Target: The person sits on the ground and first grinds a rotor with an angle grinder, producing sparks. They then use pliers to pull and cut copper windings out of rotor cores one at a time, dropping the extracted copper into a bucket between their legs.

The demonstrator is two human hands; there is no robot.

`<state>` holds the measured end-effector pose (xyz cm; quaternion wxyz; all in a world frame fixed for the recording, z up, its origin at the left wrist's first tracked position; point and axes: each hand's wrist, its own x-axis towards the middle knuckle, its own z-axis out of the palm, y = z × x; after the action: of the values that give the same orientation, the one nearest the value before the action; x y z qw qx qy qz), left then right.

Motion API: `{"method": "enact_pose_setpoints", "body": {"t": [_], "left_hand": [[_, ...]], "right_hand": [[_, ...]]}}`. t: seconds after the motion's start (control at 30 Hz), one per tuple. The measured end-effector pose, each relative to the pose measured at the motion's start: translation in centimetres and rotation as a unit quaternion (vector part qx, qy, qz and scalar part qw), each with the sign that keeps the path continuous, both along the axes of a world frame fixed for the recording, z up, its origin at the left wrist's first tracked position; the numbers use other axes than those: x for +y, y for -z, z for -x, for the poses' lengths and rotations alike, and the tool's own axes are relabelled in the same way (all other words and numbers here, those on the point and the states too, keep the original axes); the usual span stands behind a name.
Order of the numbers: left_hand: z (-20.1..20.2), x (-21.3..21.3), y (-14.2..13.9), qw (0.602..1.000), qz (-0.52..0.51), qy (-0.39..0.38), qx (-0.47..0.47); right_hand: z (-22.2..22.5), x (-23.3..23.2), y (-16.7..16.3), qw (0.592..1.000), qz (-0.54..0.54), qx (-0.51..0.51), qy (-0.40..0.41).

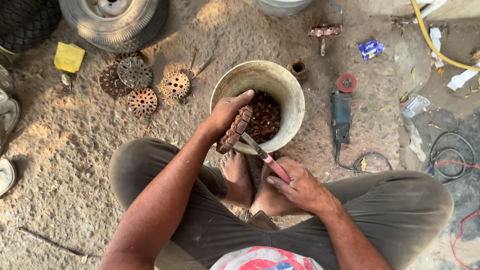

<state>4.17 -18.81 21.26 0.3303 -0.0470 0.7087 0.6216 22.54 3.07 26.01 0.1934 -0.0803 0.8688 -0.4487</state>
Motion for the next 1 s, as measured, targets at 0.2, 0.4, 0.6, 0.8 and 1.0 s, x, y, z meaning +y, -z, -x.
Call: {"method": "enact_pose_setpoints", "body": {"t": [0.2, 0.4, 0.6, 0.8, 1.0], "left_hand": [[0.2, 0.4, 0.9, 1.000, -0.005, 0.020, 0.005], [0.3, 0.2, 0.3, 0.995, 0.074, 0.042, 0.057], [0.1, -0.8, -2.3, 0.968, 0.203, 0.038, 0.145], [0.1, -0.4, -5.1, 0.903, 0.360, -0.030, 0.233], [1.5, -2.0, -5.5, 0.926, 0.251, -0.046, 0.276]], "right_hand": [[0.0, -0.2, 0.4, 0.997, 0.080, -0.017, -0.007], [-0.1, -1.2, 1.1, 0.992, 0.122, -0.004, -0.008], [-0.6, -2.4, 2.9, 0.997, 0.042, -0.031, 0.049], [0.2, -3.3, 4.5, 0.978, -0.158, 0.071, 0.117], [0.9, -2.6, 4.4, 0.974, -0.134, 0.135, 0.124]]}}
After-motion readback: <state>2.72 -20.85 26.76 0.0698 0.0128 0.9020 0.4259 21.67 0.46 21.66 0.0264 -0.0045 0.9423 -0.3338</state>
